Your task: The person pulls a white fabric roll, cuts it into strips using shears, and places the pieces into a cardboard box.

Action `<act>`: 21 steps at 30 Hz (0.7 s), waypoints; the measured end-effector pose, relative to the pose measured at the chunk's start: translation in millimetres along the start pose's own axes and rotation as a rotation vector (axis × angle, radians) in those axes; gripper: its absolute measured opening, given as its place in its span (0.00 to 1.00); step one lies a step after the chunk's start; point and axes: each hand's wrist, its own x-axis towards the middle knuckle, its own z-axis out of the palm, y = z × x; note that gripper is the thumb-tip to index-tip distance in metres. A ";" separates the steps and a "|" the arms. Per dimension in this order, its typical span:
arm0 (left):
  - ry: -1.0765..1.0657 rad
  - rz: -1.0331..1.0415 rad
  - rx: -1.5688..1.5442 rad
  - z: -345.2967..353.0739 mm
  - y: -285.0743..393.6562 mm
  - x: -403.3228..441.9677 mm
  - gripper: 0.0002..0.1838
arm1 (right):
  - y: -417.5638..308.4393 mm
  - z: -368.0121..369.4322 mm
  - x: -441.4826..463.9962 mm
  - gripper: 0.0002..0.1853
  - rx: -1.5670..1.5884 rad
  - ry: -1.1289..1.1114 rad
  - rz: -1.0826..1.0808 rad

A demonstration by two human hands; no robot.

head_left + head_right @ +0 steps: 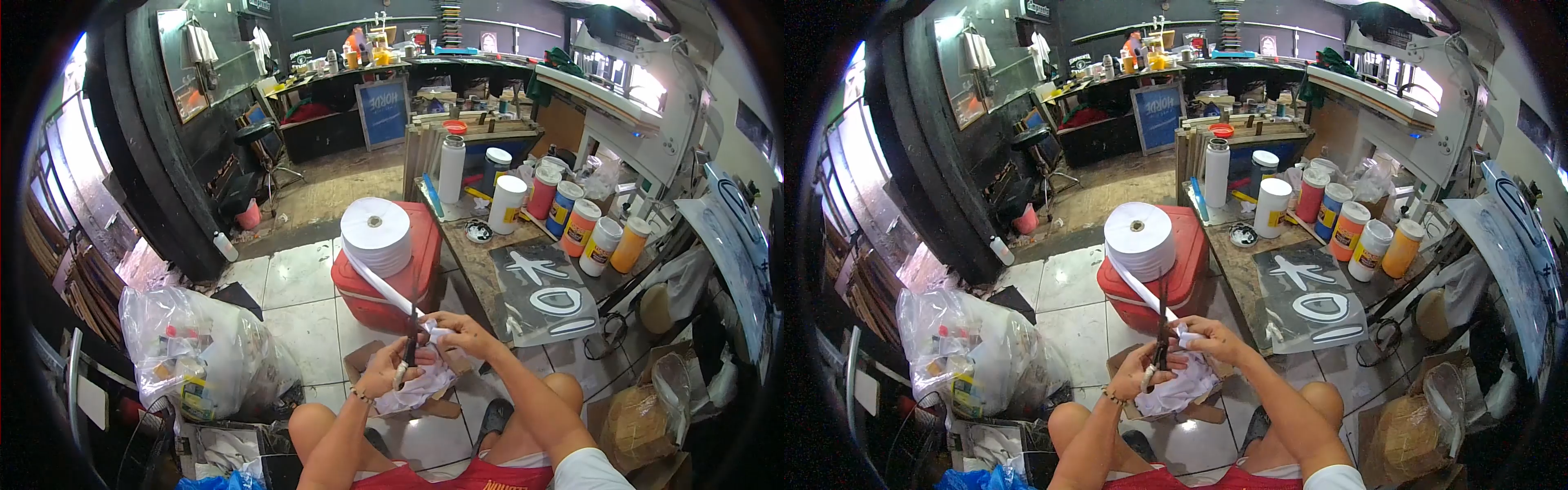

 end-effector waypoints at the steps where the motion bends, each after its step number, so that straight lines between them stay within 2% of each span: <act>1: 0.041 0.014 0.014 -1.1 2.7 -2.0 0.39 | 1.8 1.6 1.2 0.16 -0.087 -0.015 -0.072; 2: 0.039 0.017 0.015 -3.6 4.3 -2.4 0.39 | 8.3 2.1 2.2 0.16 -0.090 -0.015 -0.074; 4: 0.153 0.072 0.078 -8.8 6.5 -4.4 0.39 | 28.5 4.2 3.7 0.14 -0.454 -0.055 -0.096; 5: 0.174 0.071 0.080 -13.5 7.3 -5.3 0.39 | 38.5 7.3 6.3 0.13 -0.503 -0.066 -0.189; 9: 0.272 0.076 0.136 -19.4 9.4 -6.5 0.38 | 41.5 25.7 13.8 0.15 -0.619 0.008 -0.236; 12: 0.306 0.058 0.156 -24.6 1.0 -7.4 0.38 | 49.0 31.4 22.8 0.16 -0.563 0.105 -0.191; 13: 0.344 0.094 0.201 -26.5 -4.5 -4.8 0.38 | 51.8 30.6 25.6 0.16 -0.658 0.137 -0.287; 18: 0.505 0.146 0.310 -23.8 -11.1 -2.7 0.38 | 58.5 31.3 27.8 0.17 -0.662 0.174 -0.272; 21: 0.525 0.126 0.309 -17.0 -1.3 -3.1 0.37 | 57.4 31.1 25.1 0.17 -0.681 0.102 -0.223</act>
